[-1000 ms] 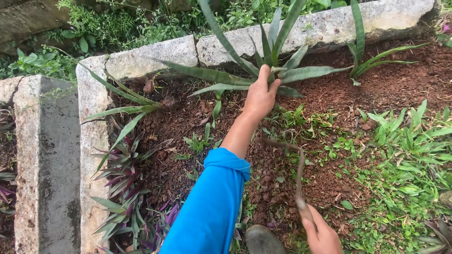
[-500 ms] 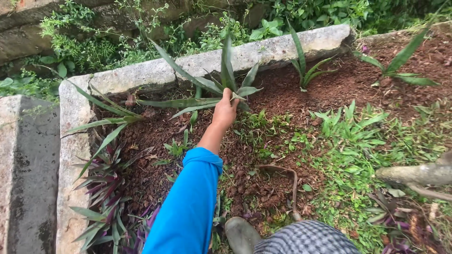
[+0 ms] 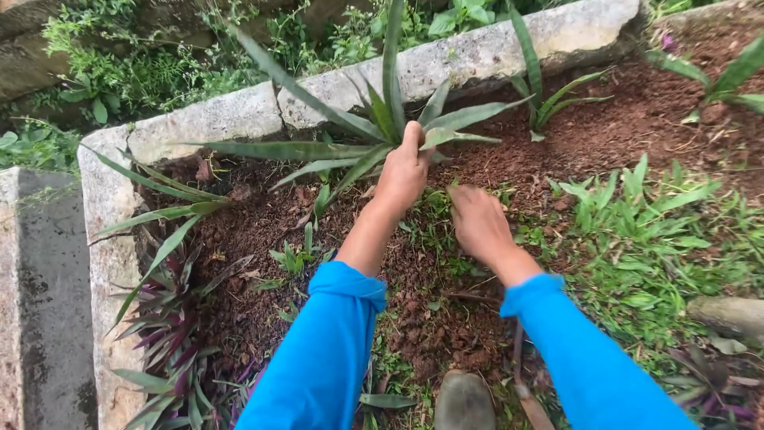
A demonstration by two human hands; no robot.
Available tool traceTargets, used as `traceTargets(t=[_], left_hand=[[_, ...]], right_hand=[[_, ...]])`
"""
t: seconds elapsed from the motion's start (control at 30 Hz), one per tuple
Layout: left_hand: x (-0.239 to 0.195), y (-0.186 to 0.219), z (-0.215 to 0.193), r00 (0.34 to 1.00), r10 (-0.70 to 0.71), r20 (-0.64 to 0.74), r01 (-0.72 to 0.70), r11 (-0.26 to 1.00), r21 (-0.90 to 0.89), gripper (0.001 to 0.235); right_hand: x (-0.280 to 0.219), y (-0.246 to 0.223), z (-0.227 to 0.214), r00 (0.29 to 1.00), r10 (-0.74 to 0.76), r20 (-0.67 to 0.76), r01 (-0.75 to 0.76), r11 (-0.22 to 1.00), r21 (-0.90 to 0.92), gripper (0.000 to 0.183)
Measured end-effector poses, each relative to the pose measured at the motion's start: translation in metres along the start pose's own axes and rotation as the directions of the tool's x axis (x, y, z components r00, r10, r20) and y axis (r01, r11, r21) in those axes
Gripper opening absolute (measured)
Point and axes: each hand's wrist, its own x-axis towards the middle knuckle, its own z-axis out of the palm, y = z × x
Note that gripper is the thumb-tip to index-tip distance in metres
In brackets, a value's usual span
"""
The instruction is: The person is weeding and tidying plants in a raised garden planter.
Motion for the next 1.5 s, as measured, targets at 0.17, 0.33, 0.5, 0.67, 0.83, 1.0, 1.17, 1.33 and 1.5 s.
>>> traceTargets(t=[0.17,0.33,0.5,0.67,0.83,1.0,1.17,1.33,1.5], left_hand=[[-0.008,0.006,0.009,0.991,0.118,-0.058,-0.118,0.993,0.008,0.024],[-0.022,0.001,0.04,0.94,0.29,-0.181,-0.268,0.953,0.139,0.027],[-0.039,0.0,0.038,0.919,0.326,-0.222,-0.295,0.942,0.16,0.03],[-0.072,-0.022,0.024,0.898,0.307,-0.314,-0.351,0.932,-0.093,0.032],[-0.107,-0.107,0.039,0.826,-0.07,-0.56,-0.057,0.977,-0.206,0.024],[-0.044,-0.175,-0.011,0.642,-0.636,-0.428,0.094,0.619,-0.78,0.047],[0.014,-0.1,-0.092,0.942,-0.274,-0.192,-0.007,0.558,-0.83,0.114],[0.037,-0.076,-0.06,0.98,-0.185,-0.078,0.105,0.804,-0.586,0.119],[0.03,-0.083,-0.012,0.992,-0.059,-0.113,0.035,0.979,-0.203,0.116]], right_hand=[[0.078,0.048,0.105,0.953,0.094,0.29,-0.07,0.993,-0.092,0.036],[0.096,0.071,0.167,0.925,0.011,0.381,0.009,0.999,-0.051,0.042],[0.105,0.085,0.18,0.811,0.047,0.584,0.102,0.97,-0.22,0.039],[0.141,0.084,0.178,0.683,0.148,0.715,0.24,0.88,-0.411,0.037],[0.149,0.055,0.144,0.682,0.247,0.689,-0.068,0.959,-0.277,0.043],[0.152,0.039,0.125,0.646,0.355,0.676,-0.207,0.934,-0.292,0.044],[0.149,0.051,0.131,0.653,0.359,0.667,-0.203,0.931,-0.302,0.04],[0.134,0.102,0.152,0.718,0.254,0.648,-0.145,0.965,-0.218,0.03],[0.093,0.067,0.113,0.939,-0.099,0.329,0.125,0.991,-0.057,0.024]])
